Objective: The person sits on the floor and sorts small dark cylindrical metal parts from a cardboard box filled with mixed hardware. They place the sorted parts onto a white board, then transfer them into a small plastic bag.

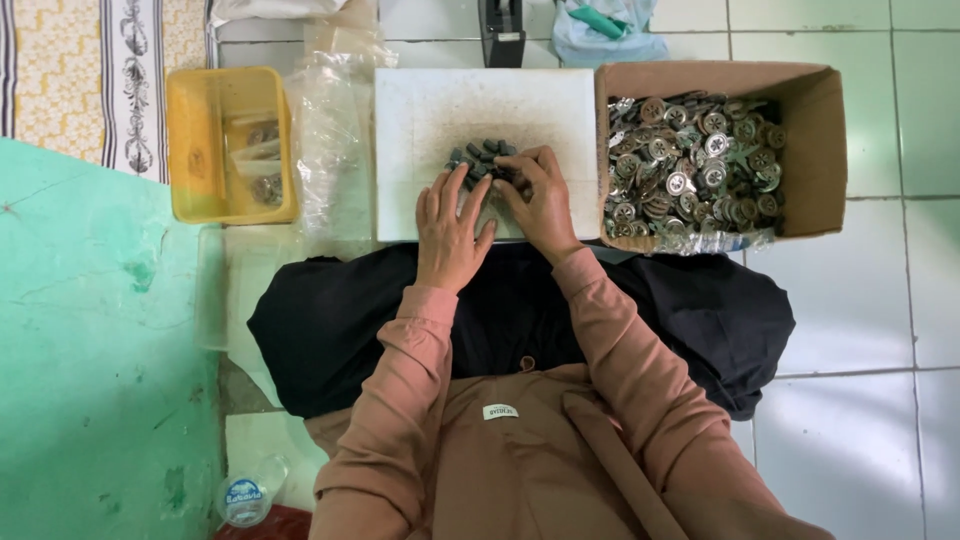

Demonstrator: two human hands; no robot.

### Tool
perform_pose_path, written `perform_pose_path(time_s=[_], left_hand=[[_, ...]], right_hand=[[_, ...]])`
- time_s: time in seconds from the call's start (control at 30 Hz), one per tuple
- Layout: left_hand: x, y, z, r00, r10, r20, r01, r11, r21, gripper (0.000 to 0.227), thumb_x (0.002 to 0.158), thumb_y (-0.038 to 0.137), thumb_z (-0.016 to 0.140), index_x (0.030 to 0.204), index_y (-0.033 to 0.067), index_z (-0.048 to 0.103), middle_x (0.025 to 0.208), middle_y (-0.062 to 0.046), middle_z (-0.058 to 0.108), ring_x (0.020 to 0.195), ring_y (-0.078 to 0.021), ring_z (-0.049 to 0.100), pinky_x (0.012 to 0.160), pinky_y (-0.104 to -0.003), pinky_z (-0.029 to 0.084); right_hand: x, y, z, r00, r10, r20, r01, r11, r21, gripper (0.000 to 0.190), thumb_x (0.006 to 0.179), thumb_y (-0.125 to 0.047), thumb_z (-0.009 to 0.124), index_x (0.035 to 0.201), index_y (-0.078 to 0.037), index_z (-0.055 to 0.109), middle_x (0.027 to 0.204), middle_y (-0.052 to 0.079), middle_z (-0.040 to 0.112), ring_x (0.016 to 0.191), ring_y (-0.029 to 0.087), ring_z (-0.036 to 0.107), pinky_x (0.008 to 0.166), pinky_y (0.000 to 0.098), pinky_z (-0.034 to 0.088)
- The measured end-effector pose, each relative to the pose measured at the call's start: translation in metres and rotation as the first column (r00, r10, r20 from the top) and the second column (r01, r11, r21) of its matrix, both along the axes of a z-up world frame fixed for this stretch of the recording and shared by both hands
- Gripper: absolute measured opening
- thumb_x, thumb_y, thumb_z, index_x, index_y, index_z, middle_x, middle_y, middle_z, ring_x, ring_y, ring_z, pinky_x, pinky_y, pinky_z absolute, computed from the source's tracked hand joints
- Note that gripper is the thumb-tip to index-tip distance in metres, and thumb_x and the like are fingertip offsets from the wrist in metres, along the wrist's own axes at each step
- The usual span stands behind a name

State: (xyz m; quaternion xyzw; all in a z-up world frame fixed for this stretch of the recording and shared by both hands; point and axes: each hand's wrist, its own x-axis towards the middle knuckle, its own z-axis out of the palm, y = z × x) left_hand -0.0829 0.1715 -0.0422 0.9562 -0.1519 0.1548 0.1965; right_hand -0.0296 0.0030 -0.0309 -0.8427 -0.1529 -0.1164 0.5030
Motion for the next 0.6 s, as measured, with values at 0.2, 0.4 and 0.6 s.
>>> perform_pose_path(time_s=[0.2,0.4,0.6], left_hand=[[-0.004,0.0,0.012,0.998,-0.053,0.021,0.053,0.998,-0.018,0.056,0.108,0.035,0.055,0.159,0.0205,0.039,0.163,-0.015,0.029,0.15,-0.0359,0.028,0.119,-0.062,0.025],[-0.001,-0.014,0.021,0.981,-0.145,0.127,0.151,0.988,-0.04,0.052,0.109,0.044,0.049,0.155,0.0197,0.045,0.162,-0.012,0.032,0.15,-0.0337,0.029,0.121,-0.057,0.02],[0.029,-0.098,0.057,0.904,-0.418,0.088,0.423,0.905,-0.052,0.046,0.112,0.038,0.049,0.151,0.0128,0.049,0.161,-0.013,0.036,0.148,-0.037,0.04,0.125,-0.056,0.039]], right_hand=[[0.017,-0.055,-0.01,0.997,-0.028,-0.07,0.034,0.996,0.081,0.024,0.098,-0.002,0.073,0.121,-0.008,0.073,0.107,0.011,0.055,0.083,0.025,0.067,0.068,0.0316,0.057],[0.041,-0.179,0.016,0.982,-0.046,-0.184,0.022,0.991,-0.129,0.034,0.097,-0.001,0.076,0.13,-0.004,0.068,0.108,0.018,0.059,0.089,0.034,0.069,0.07,0.042,0.056],[0.048,-0.309,-0.058,0.879,-0.398,-0.261,0.19,0.796,-0.575,0.035,0.092,-0.007,0.068,0.126,-0.006,0.072,0.109,0.019,0.073,0.1,0.04,0.065,0.083,0.053,0.05]])
